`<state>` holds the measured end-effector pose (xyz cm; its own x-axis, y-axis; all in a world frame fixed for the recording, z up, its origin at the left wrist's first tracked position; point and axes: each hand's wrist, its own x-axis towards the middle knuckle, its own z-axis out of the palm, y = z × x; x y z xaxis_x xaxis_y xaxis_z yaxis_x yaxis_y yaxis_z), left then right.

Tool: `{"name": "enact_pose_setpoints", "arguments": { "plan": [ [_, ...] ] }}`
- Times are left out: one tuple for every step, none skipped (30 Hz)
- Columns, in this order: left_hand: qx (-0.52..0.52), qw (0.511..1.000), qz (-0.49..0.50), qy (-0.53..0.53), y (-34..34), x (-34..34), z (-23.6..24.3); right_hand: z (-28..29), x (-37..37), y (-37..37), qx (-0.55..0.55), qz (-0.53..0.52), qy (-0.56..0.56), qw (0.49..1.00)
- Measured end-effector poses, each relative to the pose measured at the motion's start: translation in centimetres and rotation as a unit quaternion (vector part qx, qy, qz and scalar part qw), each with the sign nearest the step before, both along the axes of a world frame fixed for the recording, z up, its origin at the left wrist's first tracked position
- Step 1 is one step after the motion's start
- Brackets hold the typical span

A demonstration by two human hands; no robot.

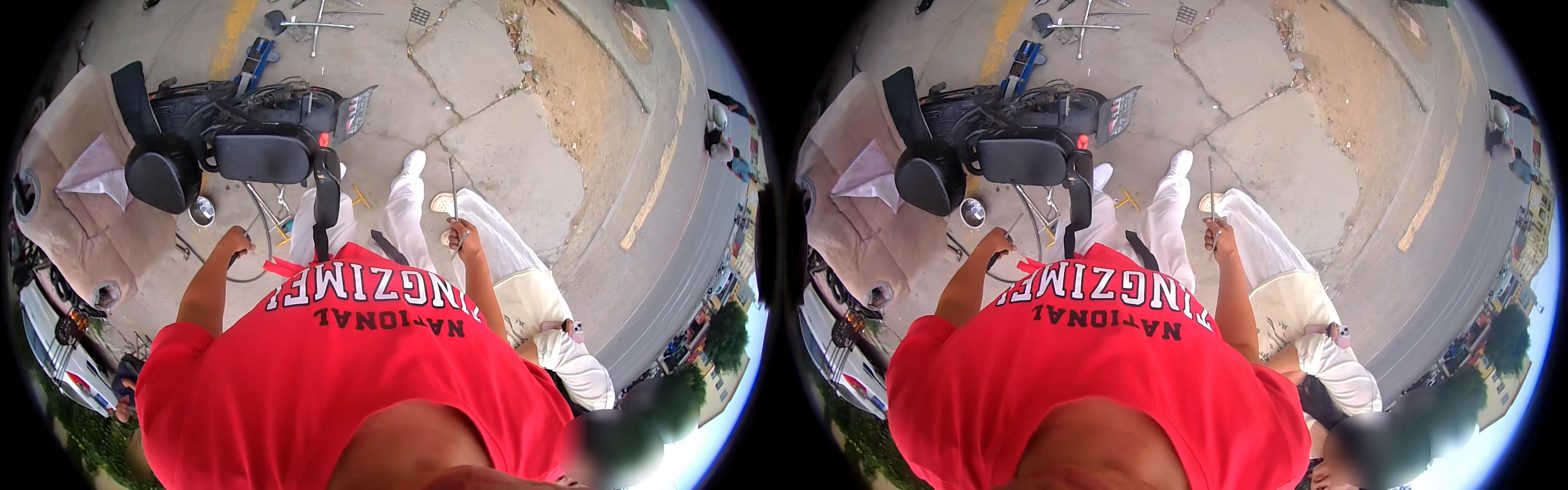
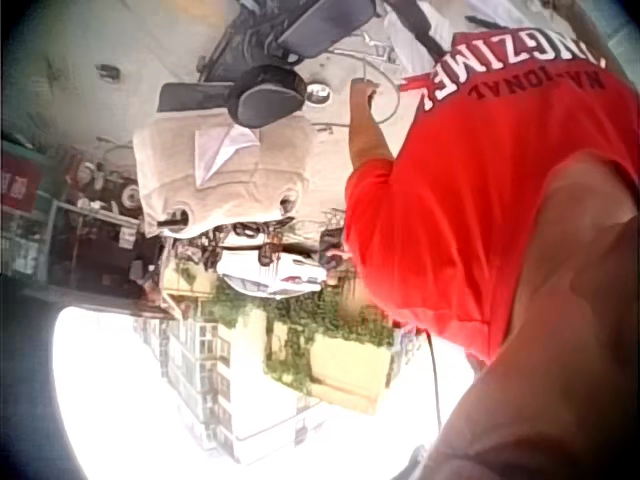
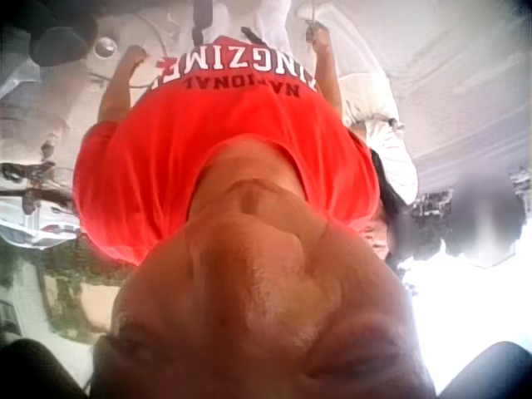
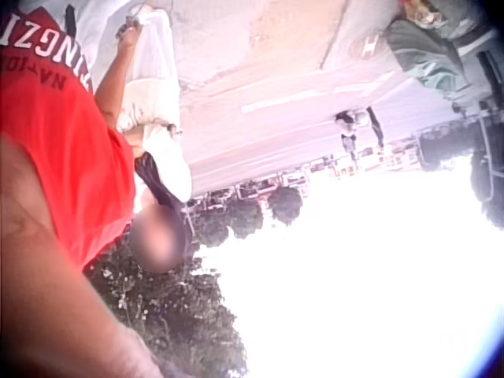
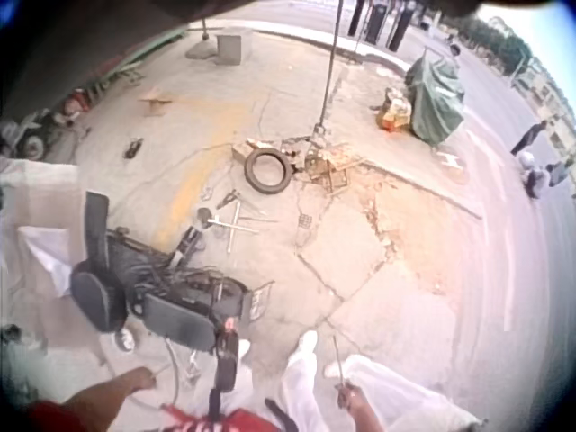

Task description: The person is repairing a scooter by using various hand tools to tighten and loosen bolts and screws on different parts of the vehicle. They handle a screwdriver, wrench, and socket wrench to adjust components near the seat and rear wheel area.

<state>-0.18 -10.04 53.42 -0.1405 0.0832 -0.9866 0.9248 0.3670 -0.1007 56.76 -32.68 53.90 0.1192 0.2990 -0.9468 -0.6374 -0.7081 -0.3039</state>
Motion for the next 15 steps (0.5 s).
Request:
{"name": "enact_pose_setpoints", "arguments": {
  "plan": [
    [0.034,0.998,0.046,0.015,-1.3,1.3,0.5,-0.9,2.1,1.1,-0.015,0.014,0.018,1.0],
    [0.073,0.993,0.084,0.033,-1.7,2.3,1.1,-2.3,4.0,2.8,-0.023,0.047,0.014,0.999],
    [0.099,0.987,0.12,0.049,-3.4,3.5,1.5,-2.8,6.3,3.5,-0.044,0.078,0.006,0.996],
    [0.088,0.981,0.163,0.055,-6.1,4.0,1.6,-3.4,8.5,4.3,-0.064,0.109,-0.002,0.992],
    [0.08,0.974,0.206,0.057,-9.3,4.5,1.2,-3.8,10.9,5.9,-0.057,0.151,0.003,0.987],
    [0.071,0.965,0.245,0.055,-12.1,5.9,0.9,-3.6,13.3,8.0,-0.056,0.192,-0.02,0.98],
    [0.049,0.954,0.288,0.064,-15.2,8.1,1.3,-2.8,15.3,10.3,-0.057,0.231,-0.043,0.97],
    [0.026,0.942,0.326,0.071,-17.6,11.0,2.0,-2.2,17.0,12.2,-0.058,0.264,-0.069,0.96],
    [0.017,0.959,0.281,0.035,-18.5,15.0,3.9,-2.0,19.2,14.3,-0.046,0.319,-0.104,0.941],
    [0.011,0.969,0.248,0.003,-20.3,17.2,3.6,-1.7,20.8,16.0,-0.049,0.364,-0.156,0.917],
    [0.011,0.968,0.25,-0.002,-22.3,19.2,2.9,-2.0,22.5,17.9,-0.047,0.413,-0.2,0.887],
    [0.013,0.968,0.249,-0.01,-23.8,21.1,2.3,-2.4,24.2,19.5,-0.046,0.456,-0.245,0.854],
    [0.013,0.966,0.259,-0.007,-24.6,22.6,1.3,-3.3,25.9,20.8,-0.045,0.478,-0.277,0.832],
    [0.016,0.961,0.276,0.0,-25.3,24.0,0.5,-3.5,26.9,22.9,-0.033,0.493,-0.295,0.818],
    [0.019,0.955,0.296,0.004,-25.7,25.5,-0.5,-3.8,27.8,24.9,-0.02,0.508,-0.313,0.802]
  ]
}}
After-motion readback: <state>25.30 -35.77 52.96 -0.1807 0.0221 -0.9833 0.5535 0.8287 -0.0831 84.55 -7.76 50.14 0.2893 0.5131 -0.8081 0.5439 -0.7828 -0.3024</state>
